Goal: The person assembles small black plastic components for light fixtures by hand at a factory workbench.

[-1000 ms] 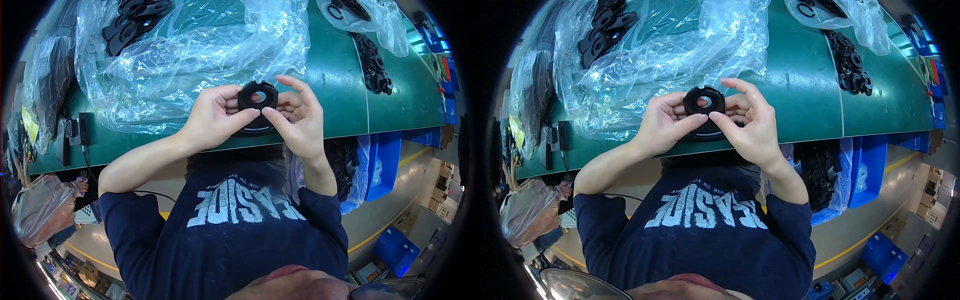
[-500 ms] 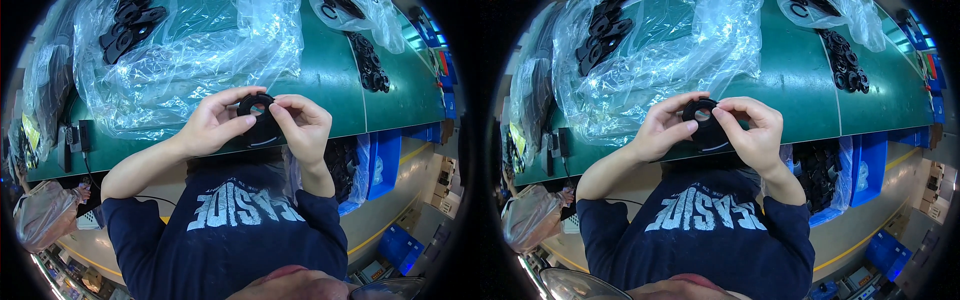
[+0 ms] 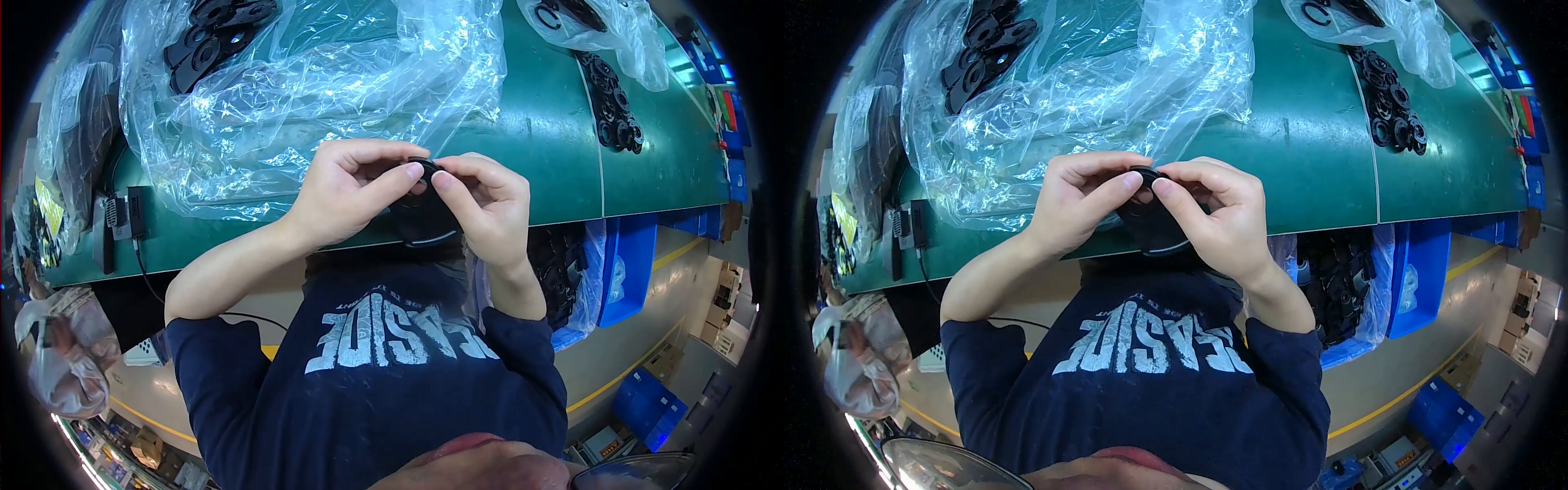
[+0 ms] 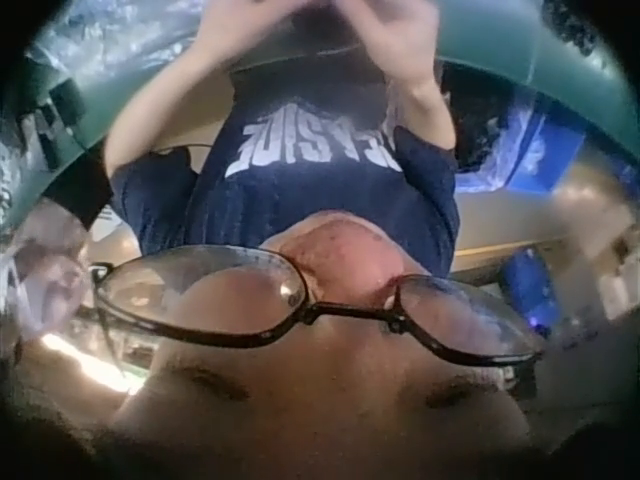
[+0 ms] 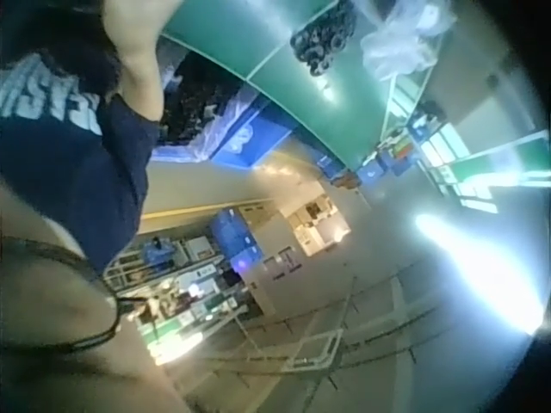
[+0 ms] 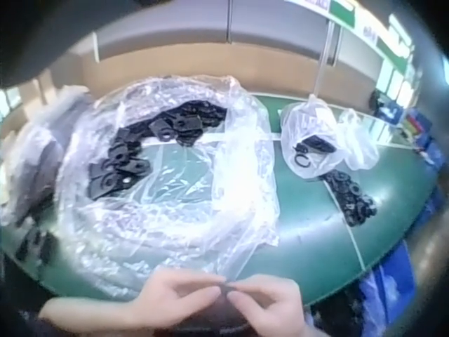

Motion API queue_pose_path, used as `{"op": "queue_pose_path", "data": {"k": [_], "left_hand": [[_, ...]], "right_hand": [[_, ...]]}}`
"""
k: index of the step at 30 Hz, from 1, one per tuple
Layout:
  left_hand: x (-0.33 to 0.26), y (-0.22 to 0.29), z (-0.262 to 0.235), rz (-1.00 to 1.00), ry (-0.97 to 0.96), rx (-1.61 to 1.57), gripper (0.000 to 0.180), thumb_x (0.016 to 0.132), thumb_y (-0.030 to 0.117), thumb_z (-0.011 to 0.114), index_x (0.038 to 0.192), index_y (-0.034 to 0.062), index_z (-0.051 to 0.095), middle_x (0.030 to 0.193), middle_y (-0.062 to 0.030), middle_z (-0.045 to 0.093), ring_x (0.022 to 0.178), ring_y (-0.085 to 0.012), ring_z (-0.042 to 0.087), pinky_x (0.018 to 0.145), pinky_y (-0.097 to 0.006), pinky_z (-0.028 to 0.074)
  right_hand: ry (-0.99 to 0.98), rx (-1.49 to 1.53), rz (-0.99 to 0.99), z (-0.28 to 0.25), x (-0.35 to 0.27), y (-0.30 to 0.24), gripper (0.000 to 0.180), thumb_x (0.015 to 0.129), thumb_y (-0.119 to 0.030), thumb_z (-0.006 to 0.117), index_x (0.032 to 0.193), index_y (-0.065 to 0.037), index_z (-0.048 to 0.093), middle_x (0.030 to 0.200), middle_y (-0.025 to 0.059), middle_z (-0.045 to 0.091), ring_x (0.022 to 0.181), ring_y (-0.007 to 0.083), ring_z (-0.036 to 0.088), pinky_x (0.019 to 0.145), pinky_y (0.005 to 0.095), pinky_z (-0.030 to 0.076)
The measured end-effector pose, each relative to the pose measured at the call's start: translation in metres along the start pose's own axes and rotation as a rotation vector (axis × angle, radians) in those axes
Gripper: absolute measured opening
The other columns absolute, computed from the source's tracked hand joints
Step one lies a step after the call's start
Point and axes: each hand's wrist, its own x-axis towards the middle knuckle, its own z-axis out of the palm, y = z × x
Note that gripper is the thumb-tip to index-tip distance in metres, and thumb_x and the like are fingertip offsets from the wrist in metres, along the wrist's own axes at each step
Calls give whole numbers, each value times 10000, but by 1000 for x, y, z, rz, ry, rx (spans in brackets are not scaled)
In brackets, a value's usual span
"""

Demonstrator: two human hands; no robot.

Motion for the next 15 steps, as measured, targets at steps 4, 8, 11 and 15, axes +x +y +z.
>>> {"op": "queue_pose_path", "data": {"k": [4, 8, 11, 15], "left_hand": [[1, -1, -2, -57, -59, 16, 189, 860, 48, 564, 1001, -56, 634, 865, -118, 655, 786, -122, 622, 713, -240, 504], [-2, -2, -2, -65, -32, 44, 178, 857, 50, 572, 981, -54, 644, 831, -112, 662, 759, -121, 625, 695, -236, 508], [-4, -3, -1, -53, 5, 67, 169, 852, 48, 582, 968, -52, 651, 822, -110, 664, 745, -120, 628, 684, -232, 510], [-4, -3, -2, -42, 8, 64, 170, 848, 40, 583, 975, -53, 648, 832, -110, 664, 757, -119, 629, 691, -226, 510]], "right_hand": [[-15, -76, -14, 0, -1, -1, 111, 789, 29, 626, 893, 67, 629, 796, 85, 620, 710, 97, 594, 618, 195, 473], [-31, -146, 6, 3, -5, -5, 94, 804, 64, 593, 894, 75, 618, 837, 85, 616, 733, 94, 572, 647, 193, 440], [-43, -93, 60, 3, -3, -1, 80, 806, 53, 593, 879, 71, 621, 810, 77, 616, 712, 84, 566, 639, 186, 433], [-10, 20, 118, 6, 1, 0, 73, 798, 3, 629, 851, 51, 642, 758, 79, 630, 683, 95, 600, 612, 189, 468]]}}
